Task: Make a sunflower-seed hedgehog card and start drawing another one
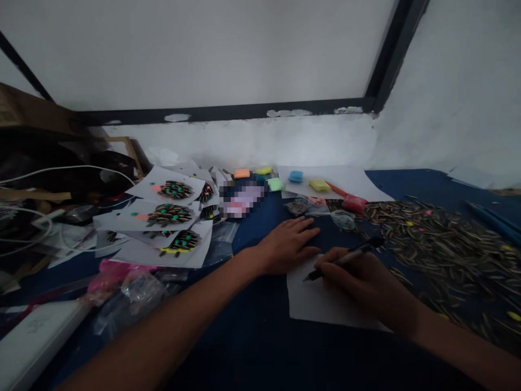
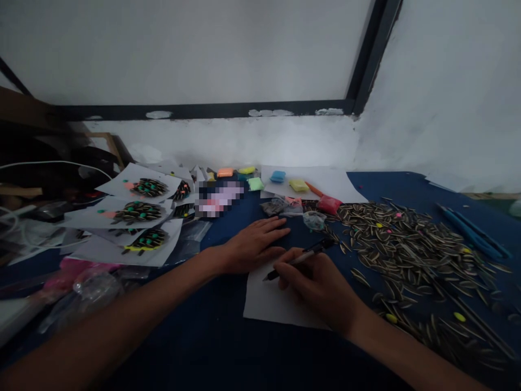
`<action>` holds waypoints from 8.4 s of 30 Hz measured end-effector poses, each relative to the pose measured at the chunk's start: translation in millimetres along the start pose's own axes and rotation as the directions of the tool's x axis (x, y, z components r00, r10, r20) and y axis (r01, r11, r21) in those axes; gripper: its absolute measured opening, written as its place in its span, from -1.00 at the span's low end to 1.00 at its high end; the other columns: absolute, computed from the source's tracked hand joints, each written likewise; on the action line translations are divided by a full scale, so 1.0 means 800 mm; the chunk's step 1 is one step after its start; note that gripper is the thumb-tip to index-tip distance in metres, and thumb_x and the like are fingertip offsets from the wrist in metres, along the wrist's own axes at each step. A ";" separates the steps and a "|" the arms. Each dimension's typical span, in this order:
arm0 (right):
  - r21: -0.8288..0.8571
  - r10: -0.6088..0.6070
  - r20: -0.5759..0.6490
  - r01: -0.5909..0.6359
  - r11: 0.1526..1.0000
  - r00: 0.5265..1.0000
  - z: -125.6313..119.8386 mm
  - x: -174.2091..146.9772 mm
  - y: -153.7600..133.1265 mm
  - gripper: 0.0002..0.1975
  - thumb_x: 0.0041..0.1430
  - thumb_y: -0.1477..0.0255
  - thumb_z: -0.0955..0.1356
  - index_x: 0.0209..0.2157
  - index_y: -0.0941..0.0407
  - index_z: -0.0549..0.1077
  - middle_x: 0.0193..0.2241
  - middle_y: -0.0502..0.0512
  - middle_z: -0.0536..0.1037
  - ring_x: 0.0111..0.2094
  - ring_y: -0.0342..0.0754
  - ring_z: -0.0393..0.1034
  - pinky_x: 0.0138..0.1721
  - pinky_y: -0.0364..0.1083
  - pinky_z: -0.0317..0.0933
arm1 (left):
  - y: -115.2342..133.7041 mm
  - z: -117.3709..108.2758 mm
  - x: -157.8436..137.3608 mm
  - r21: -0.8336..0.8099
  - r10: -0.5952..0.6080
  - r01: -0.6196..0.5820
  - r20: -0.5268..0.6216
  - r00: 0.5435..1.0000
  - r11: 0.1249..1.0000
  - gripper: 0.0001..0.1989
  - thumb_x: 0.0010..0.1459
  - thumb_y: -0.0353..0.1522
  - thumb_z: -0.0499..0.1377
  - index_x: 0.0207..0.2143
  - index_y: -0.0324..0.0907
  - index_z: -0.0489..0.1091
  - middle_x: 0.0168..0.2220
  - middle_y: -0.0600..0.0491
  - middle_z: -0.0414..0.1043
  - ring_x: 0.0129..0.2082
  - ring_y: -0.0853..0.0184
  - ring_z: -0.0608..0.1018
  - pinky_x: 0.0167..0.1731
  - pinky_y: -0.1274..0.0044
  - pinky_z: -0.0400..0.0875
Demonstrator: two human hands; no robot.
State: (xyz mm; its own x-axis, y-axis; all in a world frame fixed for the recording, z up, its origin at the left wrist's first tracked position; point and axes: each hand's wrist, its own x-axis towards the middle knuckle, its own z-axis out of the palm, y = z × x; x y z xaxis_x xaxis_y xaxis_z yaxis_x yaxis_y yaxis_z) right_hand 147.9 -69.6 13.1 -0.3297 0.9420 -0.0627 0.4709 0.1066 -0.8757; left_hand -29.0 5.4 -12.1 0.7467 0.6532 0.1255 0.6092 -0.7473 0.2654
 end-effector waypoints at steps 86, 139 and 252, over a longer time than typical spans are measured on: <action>-0.101 -0.147 0.031 0.150 0.984 0.989 -0.009 0.005 0.002 -0.69 0.18 0.18 0.28 -0.49 0.10 0.44 -0.63 -0.01 0.41 -0.61 -0.16 0.30 -0.62 -0.19 0.13 | 0.002 0.000 -0.002 0.022 0.012 -0.013 0.046 0.999 1.000 -0.34 0.28 -0.01 -0.18 0.28 -0.21 -0.01 0.34 -0.10 -0.17 0.34 0.18 -0.11 0.26 0.33 -0.15; -0.035 -0.102 0.007 0.103 0.994 0.995 -0.007 0.002 0.005 -0.70 0.17 0.18 0.29 -0.47 0.10 0.43 -0.64 -0.01 0.44 -0.59 -0.14 0.35 -0.56 -0.18 0.19 | 0.003 0.000 -0.002 0.035 0.015 -0.016 0.049 0.999 0.999 -0.34 0.28 -0.01 -0.17 0.28 -0.21 -0.01 0.34 -0.11 -0.17 0.33 0.16 -0.09 0.26 0.31 -0.14; -0.191 -0.010 -0.138 -0.017 0.981 0.990 -0.046 -0.011 0.023 -0.66 0.20 0.20 0.25 -0.53 0.12 0.36 -0.66 -0.06 0.32 -0.64 -0.17 0.25 -0.60 -0.16 0.09 | 0.007 -0.004 -0.004 0.018 0.027 -0.029 0.070 0.997 0.999 -0.47 0.30 -0.06 -0.15 0.27 0.05 0.03 0.35 0.02 -0.19 0.33 0.11 -0.10 0.24 0.22 -0.13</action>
State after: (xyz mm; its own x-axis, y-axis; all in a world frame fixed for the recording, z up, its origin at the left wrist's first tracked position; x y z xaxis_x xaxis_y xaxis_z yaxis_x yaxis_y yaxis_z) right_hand 189.8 -64.3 15.3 -0.2185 0.9758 0.0127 0.6241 0.1497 -0.7669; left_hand -28.9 -0.9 -7.8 0.7800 0.6224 0.0652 0.5923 -0.7678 0.2443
